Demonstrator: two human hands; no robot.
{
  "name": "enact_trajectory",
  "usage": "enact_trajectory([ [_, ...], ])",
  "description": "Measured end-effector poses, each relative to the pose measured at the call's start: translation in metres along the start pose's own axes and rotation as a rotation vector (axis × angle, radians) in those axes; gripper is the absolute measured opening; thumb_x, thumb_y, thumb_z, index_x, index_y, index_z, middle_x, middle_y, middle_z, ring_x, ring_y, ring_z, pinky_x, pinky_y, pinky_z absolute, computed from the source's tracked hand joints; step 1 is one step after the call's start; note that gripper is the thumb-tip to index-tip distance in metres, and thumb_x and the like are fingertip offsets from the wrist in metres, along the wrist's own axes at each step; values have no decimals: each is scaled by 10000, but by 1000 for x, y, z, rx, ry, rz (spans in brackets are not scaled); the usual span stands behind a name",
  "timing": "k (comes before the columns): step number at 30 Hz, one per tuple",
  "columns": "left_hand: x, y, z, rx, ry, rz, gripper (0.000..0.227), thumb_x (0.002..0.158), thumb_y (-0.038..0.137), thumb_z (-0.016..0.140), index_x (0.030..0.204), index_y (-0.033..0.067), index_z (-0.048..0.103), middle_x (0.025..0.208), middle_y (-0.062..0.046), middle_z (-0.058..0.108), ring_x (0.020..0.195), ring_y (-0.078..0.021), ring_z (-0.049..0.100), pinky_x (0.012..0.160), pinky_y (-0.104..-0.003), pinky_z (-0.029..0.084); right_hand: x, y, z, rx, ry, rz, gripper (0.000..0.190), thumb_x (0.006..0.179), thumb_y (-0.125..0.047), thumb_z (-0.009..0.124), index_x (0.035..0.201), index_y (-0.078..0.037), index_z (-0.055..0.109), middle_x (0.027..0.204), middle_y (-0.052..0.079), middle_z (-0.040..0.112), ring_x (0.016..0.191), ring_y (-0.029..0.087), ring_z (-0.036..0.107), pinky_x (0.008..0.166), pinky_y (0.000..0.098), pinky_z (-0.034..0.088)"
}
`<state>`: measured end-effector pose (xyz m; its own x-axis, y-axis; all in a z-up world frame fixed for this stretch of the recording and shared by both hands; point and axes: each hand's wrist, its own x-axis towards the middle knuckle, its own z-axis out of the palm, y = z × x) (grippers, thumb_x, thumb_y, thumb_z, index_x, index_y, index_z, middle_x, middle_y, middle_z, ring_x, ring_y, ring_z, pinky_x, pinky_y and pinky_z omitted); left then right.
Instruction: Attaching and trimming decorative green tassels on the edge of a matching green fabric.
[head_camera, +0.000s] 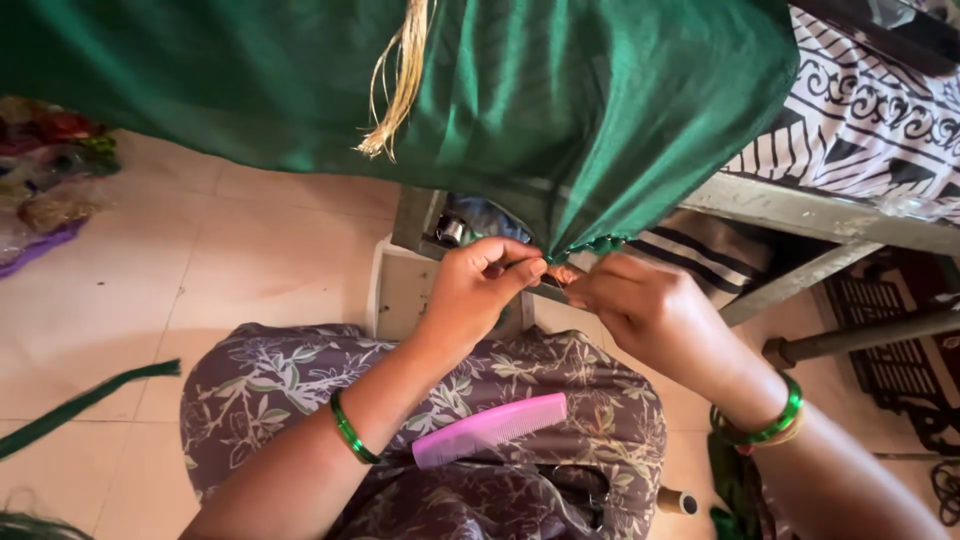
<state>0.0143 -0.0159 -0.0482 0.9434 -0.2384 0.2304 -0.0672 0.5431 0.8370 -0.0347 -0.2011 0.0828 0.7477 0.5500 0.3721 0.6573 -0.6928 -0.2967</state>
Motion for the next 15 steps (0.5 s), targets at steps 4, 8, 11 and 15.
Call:
enact_trajectory([
  [4, -3, 22, 3, 662, 39, 355, 107, 887, 126, 786, 959, 50, 769, 897, -69, 719, 878, -218, 631, 795, -351, 486, 42, -26, -15, -211, -18, -274, 256, 804, 33, 707, 1028, -88, 732, 922, 68, 670, 759, 256, 682, 641, 355, 560],
  [8, -8, 39, 9, 874, 110, 623, 63, 874, 102, 777, 924, 85, 743, 930, -62, 722, 936, -295, 656, 841, -397, 491, 75, -20, -9, -406, -163, -211, 242, 761, 3, 728, 994, -62, 731, 932, 130, 637, 669, 292, 657, 573, 394, 549],
  [11, -22, 81, 20, 1326, 41, 919, 229, 734, 60, 765, 960, 79, 737, 853, -70, 678, 932, -316, 666, 830, -497, 457, 79, -14, -1, -510, -234, -198, 229, 703, -49, 749, 926, -76, 707, 920, 121, 653, 699, 295, 677, 601, 395, 568],
  [15, -9, 47, 20, 1194, 99, 765, 190, 793, 86, 783, 966, 73, 704, 948, -86, 716, 963, -321, 660, 840, -462, 441, 52, -18, -7, -320, 9, -342, 214, 792, -2, 698, 985, -87, 661, 970, 54, 689, 866, 281, 721, 728, 365, 595],
])
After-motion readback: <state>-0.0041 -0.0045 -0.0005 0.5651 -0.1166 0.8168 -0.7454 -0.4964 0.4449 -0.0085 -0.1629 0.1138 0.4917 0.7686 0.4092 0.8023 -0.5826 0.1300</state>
